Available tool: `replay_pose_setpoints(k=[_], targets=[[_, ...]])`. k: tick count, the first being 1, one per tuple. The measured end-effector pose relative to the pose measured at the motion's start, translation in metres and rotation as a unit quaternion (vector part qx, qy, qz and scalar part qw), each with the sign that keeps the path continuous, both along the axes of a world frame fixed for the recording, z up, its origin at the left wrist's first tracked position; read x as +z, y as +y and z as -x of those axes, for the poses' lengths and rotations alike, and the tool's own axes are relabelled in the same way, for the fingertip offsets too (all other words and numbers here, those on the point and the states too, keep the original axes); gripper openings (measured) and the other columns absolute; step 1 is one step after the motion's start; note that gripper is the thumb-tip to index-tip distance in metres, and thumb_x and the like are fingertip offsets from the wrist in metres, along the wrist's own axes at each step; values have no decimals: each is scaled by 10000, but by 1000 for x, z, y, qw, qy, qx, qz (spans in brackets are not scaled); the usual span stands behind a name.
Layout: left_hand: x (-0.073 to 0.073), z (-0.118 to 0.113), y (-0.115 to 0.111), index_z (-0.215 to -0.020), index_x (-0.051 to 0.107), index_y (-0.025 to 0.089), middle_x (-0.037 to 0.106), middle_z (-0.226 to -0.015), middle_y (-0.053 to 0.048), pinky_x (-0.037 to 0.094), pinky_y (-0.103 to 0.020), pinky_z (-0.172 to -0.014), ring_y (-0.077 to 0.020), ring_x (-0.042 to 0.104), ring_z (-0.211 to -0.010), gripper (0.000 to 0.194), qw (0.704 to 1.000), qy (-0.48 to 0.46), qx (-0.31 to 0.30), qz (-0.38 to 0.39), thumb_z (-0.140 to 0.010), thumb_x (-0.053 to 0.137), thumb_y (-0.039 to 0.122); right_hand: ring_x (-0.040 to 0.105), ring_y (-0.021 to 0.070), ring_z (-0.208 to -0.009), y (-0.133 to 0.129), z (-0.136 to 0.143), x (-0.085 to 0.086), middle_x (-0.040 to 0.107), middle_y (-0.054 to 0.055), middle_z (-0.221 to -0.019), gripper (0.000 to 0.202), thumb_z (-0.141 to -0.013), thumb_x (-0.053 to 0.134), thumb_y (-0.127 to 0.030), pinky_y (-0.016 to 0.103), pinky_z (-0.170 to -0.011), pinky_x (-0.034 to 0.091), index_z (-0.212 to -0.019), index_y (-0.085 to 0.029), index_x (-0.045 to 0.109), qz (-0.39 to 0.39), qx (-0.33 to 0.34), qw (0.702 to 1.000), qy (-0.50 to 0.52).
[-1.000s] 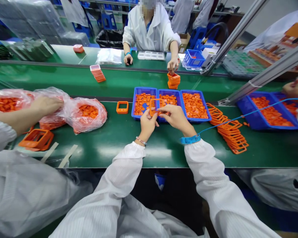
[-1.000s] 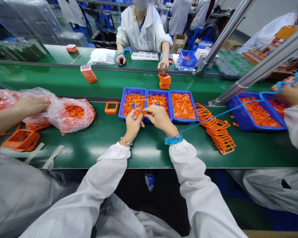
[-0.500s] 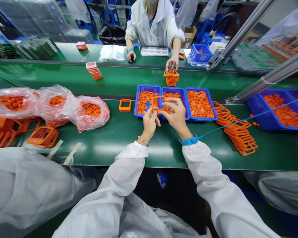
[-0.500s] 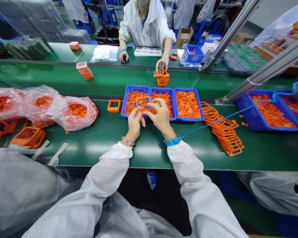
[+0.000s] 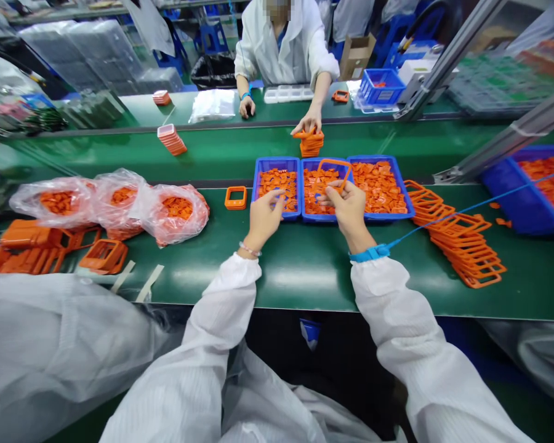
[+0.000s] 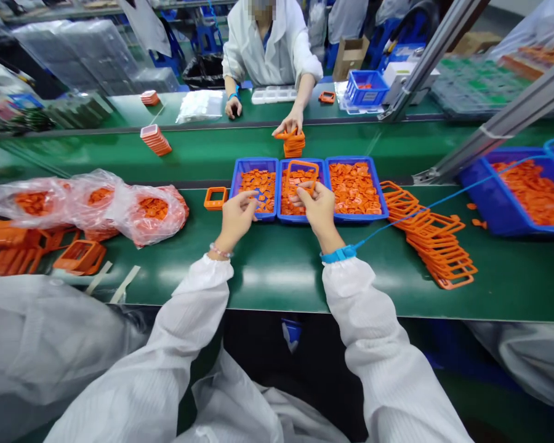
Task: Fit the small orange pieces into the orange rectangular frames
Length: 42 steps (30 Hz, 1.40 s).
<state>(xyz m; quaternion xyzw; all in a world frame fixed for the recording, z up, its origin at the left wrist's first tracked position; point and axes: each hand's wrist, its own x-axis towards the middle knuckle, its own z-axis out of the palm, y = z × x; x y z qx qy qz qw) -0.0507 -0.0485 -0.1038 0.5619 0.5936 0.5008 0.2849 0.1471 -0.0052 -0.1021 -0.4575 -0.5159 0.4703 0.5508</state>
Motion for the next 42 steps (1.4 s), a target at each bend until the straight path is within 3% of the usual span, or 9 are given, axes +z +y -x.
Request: replay_pose_setpoints(k=[3,5,9,13,16,20,28,37,42], targets=[[8,18,33,-909,814,228,754,-778,-64,539,-322,-758,-219,683,-727,165,973,228,-33,27,-791,722,159,735,193,-690,4,-4,-3,641,-21,-668,447,-697,716,-588,322,-664,620,-912,-233,549,-5,-15,1000,-8],[11,22,54,-848,818,234,732,-736,-68,537,-355,-818,-239,674,-739,164,952,288,-71,75,-738,757,129,722,188,-661,3,-3,-4,647,-17,-672,433,-690,729,-570,312,-632,607,-901,-232,558,-10,-7,1000,-19],[8,17,84,-683,781,236,683,-626,-29,536,-331,-750,-190,602,-581,162,941,292,-119,121,-608,844,106,716,188,-650,0,0,-3,652,-14,-675,437,-699,729,-585,306,-610,594,-888,-230,561,-12,0,999,-33],[0,11,93,-536,701,215,606,-485,-7,491,-298,-599,-145,501,-441,197,940,275,-137,150,-580,872,128,720,195,-648,1,0,-4,668,-4,-679,418,-706,723,-577,306,-589,589,-880,-227,574,-14,-3,999,-34],[-1,10,93,-488,661,204,590,-455,-6,459,-287,-554,-133,479,-416,252,944,261,-137,149,-554,875,86,718,194,-635,1,0,-4,678,5,-684,399,-694,731,-548,302,-575,583,-864,-217,588,-16,0,1000,-17],[14,12,85,-499,648,190,626,-507,-13,470,-279,-580,-133,521,-467,262,958,235,-125,103,-577,857,52,715,188,-624,1,1,-3,679,-2,-666,415,-677,759,-552,294,-565,579,-860,-216,599,-6,2,1000,4],[48,-13,38,-736,772,195,743,-720,-37,482,-275,-647,-142,593,-596,83,979,140,-140,-53,-784,795,259,741,210,-663,-4,6,0,707,9,-693,542,-589,850,-619,306,-586,610,-865,-220,607,39,44,996,71],[57,-31,24,-782,808,228,777,-824,-55,463,-316,-725,-184,639,-709,89,960,234,-109,-105,-843,749,254,740,168,-669,-6,6,0,731,13,-739,598,-582,873,-632,256,-605,616,-921,-194,647,69,78,988,118],[53,-29,27,-738,801,223,725,-726,-31,457,-305,-700,-158,582,-662,66,978,159,-79,-113,-794,792,256,720,146,-625,-10,9,4,716,-7,-729,624,-531,908,-625,224,-550,585,-906,-200,647,87,69,979,168]])
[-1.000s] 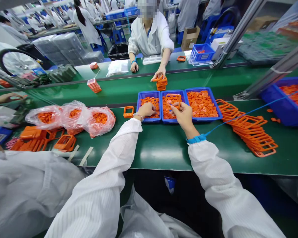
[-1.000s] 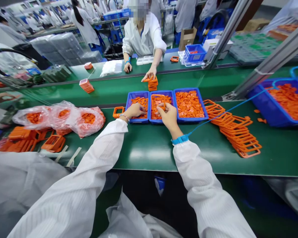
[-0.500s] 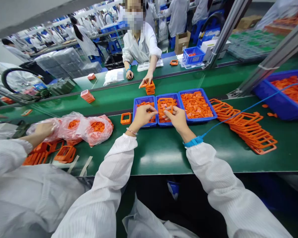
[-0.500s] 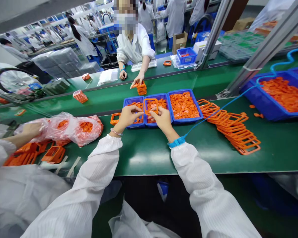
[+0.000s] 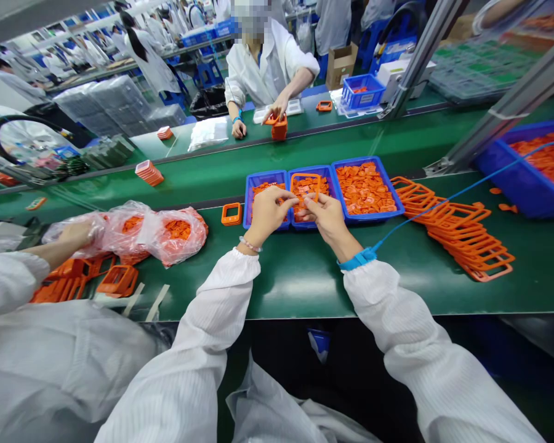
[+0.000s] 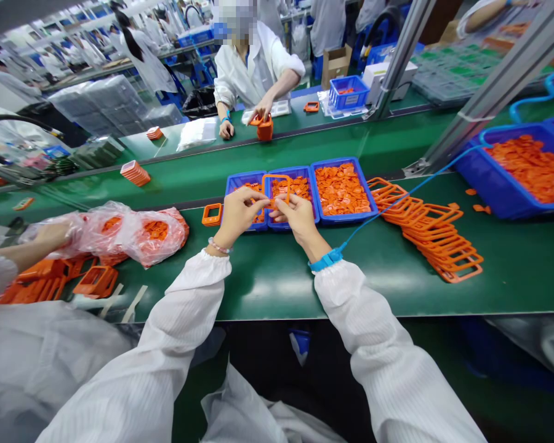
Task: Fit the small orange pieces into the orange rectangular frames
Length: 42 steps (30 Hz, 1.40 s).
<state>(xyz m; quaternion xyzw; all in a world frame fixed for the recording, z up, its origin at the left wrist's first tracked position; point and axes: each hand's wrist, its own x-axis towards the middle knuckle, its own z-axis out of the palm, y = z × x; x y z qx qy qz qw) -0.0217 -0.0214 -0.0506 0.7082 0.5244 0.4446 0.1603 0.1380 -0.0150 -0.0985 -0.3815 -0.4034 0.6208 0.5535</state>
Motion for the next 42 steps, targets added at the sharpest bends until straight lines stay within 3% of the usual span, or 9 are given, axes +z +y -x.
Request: replay_pose_setpoints(k=[4,8,10,13,16,19,29,34,42], targets=[[-4,-1,-2,-761,794,180,738,-740,-39,443,-288,-636,-145,588,-639,92,991,-107,-23,80,-794,789,266,689,115,-583,-2,1,0,709,-17,-741,615,-542,917,-614,205,-533,565,-913,-202,650,6,16,999,28],[-8,-4,-5,-746,753,169,707,-735,-25,421,-295,-650,-124,541,-629,94,993,-97,3,73,-794,802,234,668,110,-563,-3,4,-2,687,-26,-688,587,-570,911,-587,208,-527,549,-915,-194,645,8,15,999,33],[-11,-7,-5,-860,746,170,696,-803,-19,417,-295,-667,-105,505,-625,124,994,-94,31,48,-777,827,214,650,105,-543,-4,6,-1,678,-28,-659,578,-575,913,-564,204,-504,522,-920,-187,641,17,7,999,43],[-17,-11,-4,-1104,691,155,699,-893,-29,414,-285,-625,-82,478,-575,322,991,-115,37,56,-807,804,208,619,92,-509,-7,7,1,646,-46,-601,544,-600,898,-549,191,-475,479,-913,-189,636,16,4,999,41],[-22,-15,-3,-902,681,137,682,-734,-25,433,-271,-590,-105,540,-564,96,987,-137,0,80,-881,704,227,582,92,-464,-9,7,5,606,-57,-527,516,-633,865,-579,194,-454,457,-883,-194,629,-3,-2,1000,20],[-26,-18,-3,-775,654,147,637,-632,-7,428,-252,-545,-116,554,-542,162,972,-206,-3,112,-851,712,278,581,112,-455,-9,8,6,612,-35,-515,521,-642,832,-613,215,-450,463,-866,-184,639,-23,-12,1000,-7],[-48,-28,-1,-807,628,146,664,-677,-25,473,-239,-502,-107,569,-504,423,932,-337,40,125,-667,805,504,656,195,-577,1,7,-1,704,45,-670,525,-612,808,-592,317,-536,550,-895,-162,709,-48,-43,996,-68],[-59,-27,2,-776,620,153,597,-584,18,395,-214,-441,-82,492,-432,412,927,-354,37,115,-682,803,510,635,188,-533,3,4,-2,708,46,-666,501,-648,780,-547,306,-492,525,-945,-149,710,-51,-44,994,-92],[-63,-22,2,-739,612,161,605,-621,8,427,-209,-528,-96,536,-553,391,929,-355,45,92,-666,833,476,629,182,-558,-2,6,-2,684,44,-654,381,-714,723,-557,299,-536,528,-744,-182,670,-79,-47,988,-121]])
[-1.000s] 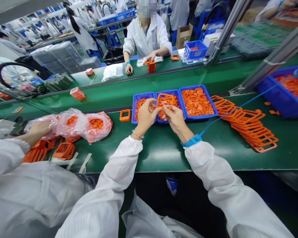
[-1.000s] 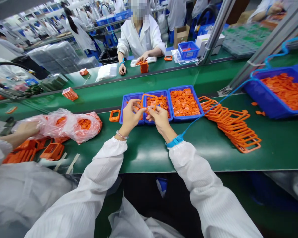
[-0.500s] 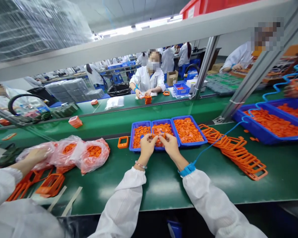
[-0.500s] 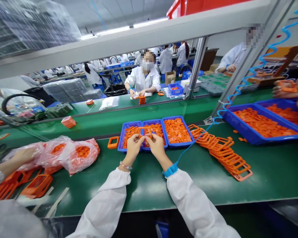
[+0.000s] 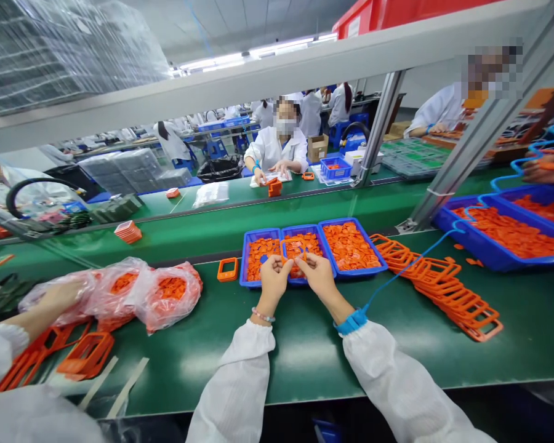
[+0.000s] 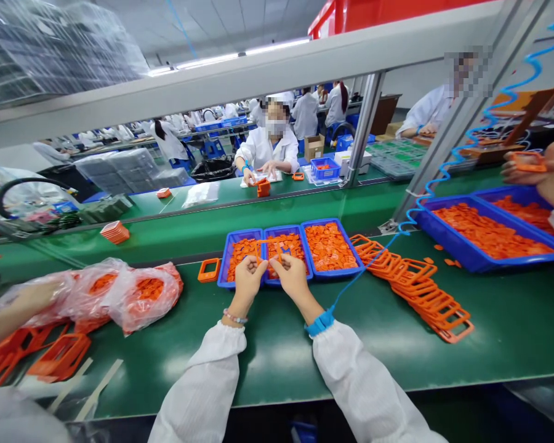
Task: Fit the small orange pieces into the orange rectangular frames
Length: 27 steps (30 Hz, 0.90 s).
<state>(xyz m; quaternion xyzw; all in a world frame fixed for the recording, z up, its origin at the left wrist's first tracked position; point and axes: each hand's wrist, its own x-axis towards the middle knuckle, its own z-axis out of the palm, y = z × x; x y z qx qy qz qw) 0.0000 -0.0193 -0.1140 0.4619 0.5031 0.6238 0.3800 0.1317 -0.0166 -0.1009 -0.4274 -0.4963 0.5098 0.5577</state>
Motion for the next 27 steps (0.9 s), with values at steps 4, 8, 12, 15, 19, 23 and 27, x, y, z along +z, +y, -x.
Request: replay_pose_setpoints(k=[4,8,12,15,19,23,27], targets=[[-2,-1,-1,-695,572,177,567,-592,24,389,-209,-516,-89,488,-540,402,1000,3,11,-8,-654,831,482,578,165,-542,-1,2,-1,654,34,-627,349,-735,709,-523,285,-517,470,-702,-178,665,-17,-10,999,-26],[-4,0,0,-668,536,186,537,-568,39,355,-211,-509,-83,454,-522,413,1000,9,18,-11,-654,825,482,580,170,-599,-1,2,-3,657,40,-652,337,-743,702,-499,290,-585,456,-684,-169,666,-38,-31,998,-47],[-1,0,-1,-657,528,187,535,-564,39,352,-217,-518,-84,452,-522,423,1000,10,15,-9,-657,821,492,511,150,-562,-2,3,-4,591,19,-589,359,-752,700,-503,282,-557,400,-622,-179,615,-49,-42,996,-59],[3,0,-4,-689,564,181,552,-586,33,369,-222,-535,-87,460,-536,399,1000,8,7,-7,-671,815,490,498,145,-569,-2,3,-4,583,12,-596,364,-764,694,-517,274,-544,391,-643,-182,621,-54,-38,996,-56],[10,-2,-9,-741,607,175,587,-638,14,394,-226,-549,-98,499,-573,379,1000,5,-2,-1,-677,813,486,503,146,-554,-2,4,-5,606,16,-630,383,-778,680,-557,273,-511,402,-745,-175,670,-46,-25,998,-47],[12,-3,-10,-773,612,173,599,-660,11,393,-222,-536,-94,500,-568,398,1000,0,-10,5,-677,812,503,480,136,-508,-2,4,-6,587,7,-619,408,-773,682,-584,275,-474,395,-776,-176,672,-33,-20,998,-39],[9,-1,-9,-789,605,174,550,-610,41,371,-220,-510,-82,463,-515,419,1000,-1,-21,9,-689,807,527,481,131,-493,-2,4,-5,584,5,-614,400,-769,687,-575,277,-476,389,-770,-175,664,-28,-16,999,-33]])
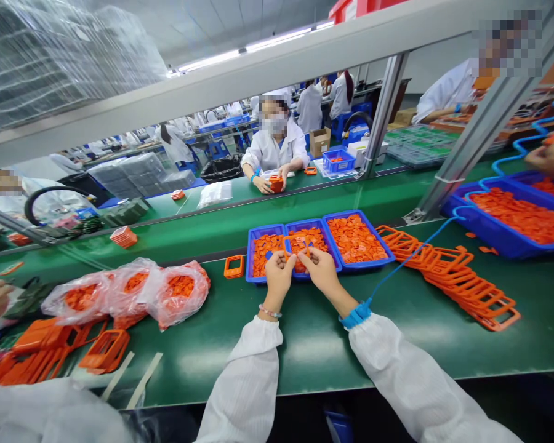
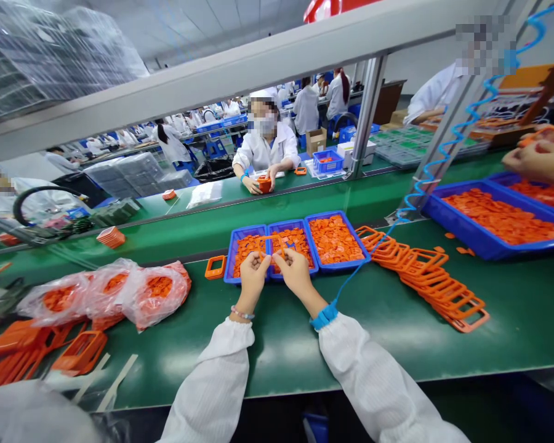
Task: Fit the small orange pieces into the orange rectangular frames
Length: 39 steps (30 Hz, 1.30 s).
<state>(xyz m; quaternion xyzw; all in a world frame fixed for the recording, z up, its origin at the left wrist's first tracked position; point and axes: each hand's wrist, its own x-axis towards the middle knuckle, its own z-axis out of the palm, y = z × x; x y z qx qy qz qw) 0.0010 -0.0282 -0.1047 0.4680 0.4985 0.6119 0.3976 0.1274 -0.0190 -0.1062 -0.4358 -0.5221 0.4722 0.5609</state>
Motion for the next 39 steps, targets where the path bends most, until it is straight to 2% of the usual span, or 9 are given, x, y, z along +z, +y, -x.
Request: replay_pose_setpoints(k=[6,16,39], targets=[[-3,1,1,-807,606,167,522,-597,56,349,-221,-486,-70,424,-485,429,1000,-3,0,-1,-698,797,535,478,130,-484,-1,0,2,590,4,-613,419,-757,698,-595,279,-471,379,-765,-178,663,2,2,1000,5],[3,1,-1,-796,611,169,527,-593,52,343,-219,-478,-72,432,-490,424,1000,-7,-3,8,-680,818,521,451,124,-468,0,0,0,572,-8,-592,371,-770,695,-551,277,-461,354,-780,-179,692,-2,0,1000,-2],[4,0,-2,-791,609,170,529,-581,54,362,-215,-475,-71,448,-480,454,1000,-9,-3,8,-661,835,542,472,134,-482,-2,0,3,563,-5,-584,388,-771,694,-571,281,-472,376,-767,-184,672,-1,5,1000,2]])
